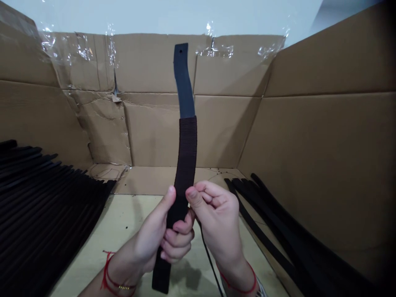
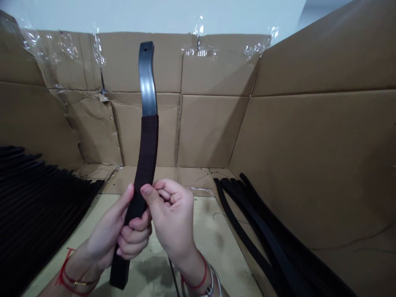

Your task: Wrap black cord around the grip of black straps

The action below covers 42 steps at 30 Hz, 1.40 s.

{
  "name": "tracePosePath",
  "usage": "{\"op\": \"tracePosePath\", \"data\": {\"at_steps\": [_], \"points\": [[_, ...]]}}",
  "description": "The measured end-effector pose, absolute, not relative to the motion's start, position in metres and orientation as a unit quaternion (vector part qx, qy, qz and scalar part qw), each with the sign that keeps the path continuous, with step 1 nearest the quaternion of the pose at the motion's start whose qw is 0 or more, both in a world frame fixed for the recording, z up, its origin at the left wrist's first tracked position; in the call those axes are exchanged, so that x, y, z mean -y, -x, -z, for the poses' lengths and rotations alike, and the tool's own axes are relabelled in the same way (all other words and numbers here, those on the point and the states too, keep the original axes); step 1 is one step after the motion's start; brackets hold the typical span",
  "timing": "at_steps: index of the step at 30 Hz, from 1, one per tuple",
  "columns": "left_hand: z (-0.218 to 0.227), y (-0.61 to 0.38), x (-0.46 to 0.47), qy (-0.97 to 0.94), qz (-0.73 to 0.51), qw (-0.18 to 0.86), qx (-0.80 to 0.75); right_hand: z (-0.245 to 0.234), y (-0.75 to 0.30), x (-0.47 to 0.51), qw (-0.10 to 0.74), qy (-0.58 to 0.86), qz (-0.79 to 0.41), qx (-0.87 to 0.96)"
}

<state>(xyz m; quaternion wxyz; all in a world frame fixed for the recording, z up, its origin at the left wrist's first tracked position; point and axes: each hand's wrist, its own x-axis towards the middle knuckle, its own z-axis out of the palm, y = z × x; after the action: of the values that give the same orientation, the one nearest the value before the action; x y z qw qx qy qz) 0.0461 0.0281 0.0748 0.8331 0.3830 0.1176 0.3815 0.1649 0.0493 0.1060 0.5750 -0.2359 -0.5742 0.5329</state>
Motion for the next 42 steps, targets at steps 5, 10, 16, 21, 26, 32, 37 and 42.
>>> {"op": "tracePosePath", "data": {"at_steps": [5,10,16,21,26,32,37,42], "points": [[-0.075,-0.048,-0.031,-0.381,-0.401,0.824,-0.121,-0.107,-0.168,-0.060,0.556,0.245,-0.525,0.596],[-0.080,-0.040,-0.030,-0.371,-0.411,0.829,-0.083,-0.108,-0.178,-0.074,0.469,0.195,-0.592,0.626],[-0.081,-0.037,-0.029,-0.363,-0.415,0.829,-0.095,-0.108,-0.176,-0.073,0.469,0.183,-0.625,0.596],[-0.080,-0.043,-0.027,-0.365,-0.427,0.820,-0.114,-0.105,-0.168,-0.064,0.543,0.183,-0.610,0.547],[-0.080,-0.047,-0.028,-0.368,-0.412,0.824,-0.129,-0.102,-0.166,-0.059,0.584,0.165,-0.591,0.532],[-0.081,-0.047,-0.027,-0.389,-0.403,0.819,-0.127,-0.104,-0.168,-0.060,0.575,0.180,-0.577,0.551],[-0.081,-0.042,-0.027,-0.393,-0.443,0.791,-0.152,-0.108,-0.171,-0.063,0.542,0.214,-0.589,0.559],[-0.083,-0.037,-0.022,-0.435,-0.497,0.712,-0.239,-0.111,-0.173,-0.065,0.510,0.206,-0.614,0.567]]}}
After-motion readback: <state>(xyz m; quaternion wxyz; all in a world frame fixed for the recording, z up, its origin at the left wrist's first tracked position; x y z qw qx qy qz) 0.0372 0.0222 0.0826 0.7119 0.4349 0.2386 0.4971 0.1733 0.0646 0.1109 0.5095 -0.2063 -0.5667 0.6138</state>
